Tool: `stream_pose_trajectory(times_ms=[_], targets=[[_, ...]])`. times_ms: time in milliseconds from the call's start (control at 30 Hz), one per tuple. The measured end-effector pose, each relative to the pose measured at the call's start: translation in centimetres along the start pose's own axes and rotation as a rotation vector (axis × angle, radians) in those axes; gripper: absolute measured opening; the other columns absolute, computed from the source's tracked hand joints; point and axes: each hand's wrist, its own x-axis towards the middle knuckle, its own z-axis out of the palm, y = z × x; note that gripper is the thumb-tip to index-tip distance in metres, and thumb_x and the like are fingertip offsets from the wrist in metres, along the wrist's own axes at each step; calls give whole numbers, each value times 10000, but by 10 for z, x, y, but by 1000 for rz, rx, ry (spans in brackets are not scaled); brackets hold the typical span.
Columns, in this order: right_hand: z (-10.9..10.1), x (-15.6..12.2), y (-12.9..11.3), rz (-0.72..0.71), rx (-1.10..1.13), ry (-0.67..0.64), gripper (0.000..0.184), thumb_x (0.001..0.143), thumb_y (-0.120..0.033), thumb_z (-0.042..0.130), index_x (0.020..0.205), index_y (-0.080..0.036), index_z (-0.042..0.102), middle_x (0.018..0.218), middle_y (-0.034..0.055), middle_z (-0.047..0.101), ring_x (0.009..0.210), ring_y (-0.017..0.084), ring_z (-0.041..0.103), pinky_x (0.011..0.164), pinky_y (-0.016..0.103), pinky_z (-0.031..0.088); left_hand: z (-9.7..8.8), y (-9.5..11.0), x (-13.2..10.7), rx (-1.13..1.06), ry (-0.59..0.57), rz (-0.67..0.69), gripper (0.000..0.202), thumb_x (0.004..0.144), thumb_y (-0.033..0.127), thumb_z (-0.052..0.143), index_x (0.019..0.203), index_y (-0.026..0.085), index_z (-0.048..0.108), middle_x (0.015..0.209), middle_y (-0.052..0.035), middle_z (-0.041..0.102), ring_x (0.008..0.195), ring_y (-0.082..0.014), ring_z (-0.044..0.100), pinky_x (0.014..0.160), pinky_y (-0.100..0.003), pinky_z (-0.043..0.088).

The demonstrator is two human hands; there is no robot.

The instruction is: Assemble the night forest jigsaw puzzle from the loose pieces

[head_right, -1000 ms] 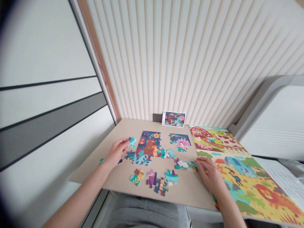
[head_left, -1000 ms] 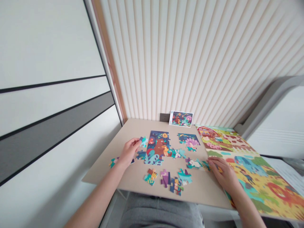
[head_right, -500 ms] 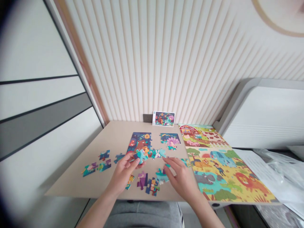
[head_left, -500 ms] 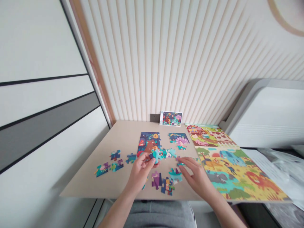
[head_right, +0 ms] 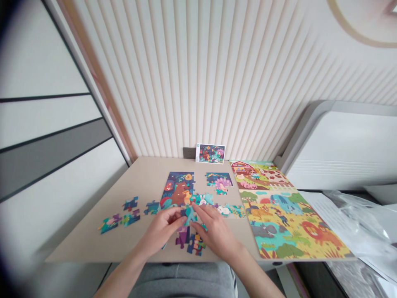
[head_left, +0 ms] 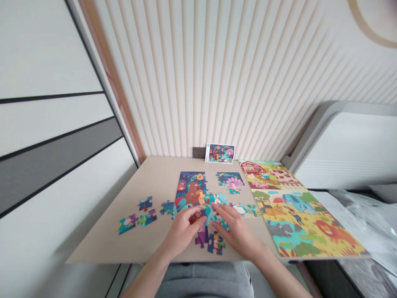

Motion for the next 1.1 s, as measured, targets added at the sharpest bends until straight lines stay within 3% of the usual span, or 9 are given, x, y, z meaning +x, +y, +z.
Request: stream_pose_trajectory(times_ms=[100, 200, 267, 367, 467, 600, 800, 1100], targets=[[-14, 9, 9, -23, -3, -65, 572, 996, -367, 647, 1538, -354, 462, 1244, 91, 701, 1130, 295, 671, 973, 469, 561, -1, 7, 12, 79, -61, 60, 227, 936, 429, 641, 917, 213, 708, 754, -1, 655, 698, -175, 612, 630, -268, 445], [-25, 28, 37, -11, 25, -90, 498, 973, -402, 682, 1445, -293, 565, 1093, 77, 726, 1023, 262, 682, 925, 413, 554, -6, 10, 44, 215, -86, 160, 269, 965, 423, 588, 1034, 207, 734, 814, -31, 719, 705, -192, 656, 620, -271, 473], [-28, 43, 64, 20, 8, -65, 442, 952, -410, 703, 1361, -262, 628, 1071, 83, 730, 1002, 264, 683, 925, 414, 540, -10, 7, 74, 430, 4, 252, 336, 993, 411, 531, 1178, 201, 718, 875, -54, 750, 713, -202, 682, 646, -290, 513], [-25, 59, 106, 138, -45, -28, 436, 903, -411, 737, 1297, -236, 670, 1055, 86, 739, 960, 267, 691, 887, 404, 542, -13, -6, 116, 565, 93, 298, 280, 979, 304, 524, 1102, 176, 740, 955, -104, 755, 844, -242, 699, 794, -359, 543], [-19, 62, 135, 203, -78, 16, 433, 903, -414, 710, 1280, -204, 681, 1045, 99, 745, 963, 283, 688, 874, 418, 541, -7, -21, 136, 666, 125, 358, 259, 957, 206, 510, 1068, 185, 743, 1024, -124, 734, 1002, -269, 668, 945, -424, 514], [-14, 57, 149, 239, -93, 27, 453, 910, -420, 681, 1303, -194, 675, 1052, 104, 750, 973, 283, 676, 883, 419, 534, 5, -30, 128, 765, 50, 442, 242, 965, 208, 530, 1082, 197, 741, 1035, -116, 703, 1059, -270, 623, 982, -424, 488], [-11, 56, 151, 215, -98, -14, 471, 888, -411, 703, 1313, -211, 680, 1122, 98, 735, 1049, 284, 658, 951, 426, 511, 14, -24, 113, 857, -79, 517, 235, 975, 258, 583, 1161, 217, 720, 1122, -98, 687, 1112, -270, 599, 1002, -421, 467], [-7, 54, 153, 208, -152, -54, 452, 892, -430, 684, 1305, -246, 701, 1168, 100, 720, 1096, 295, 648, 996, 453, 493, 18, -26, 111, 904, -130, 567, 268, 1009, 239, 544, 1205, 249, 726, 1191, -88, 693, 1163, -257, 601, 1036, -428, 458]])
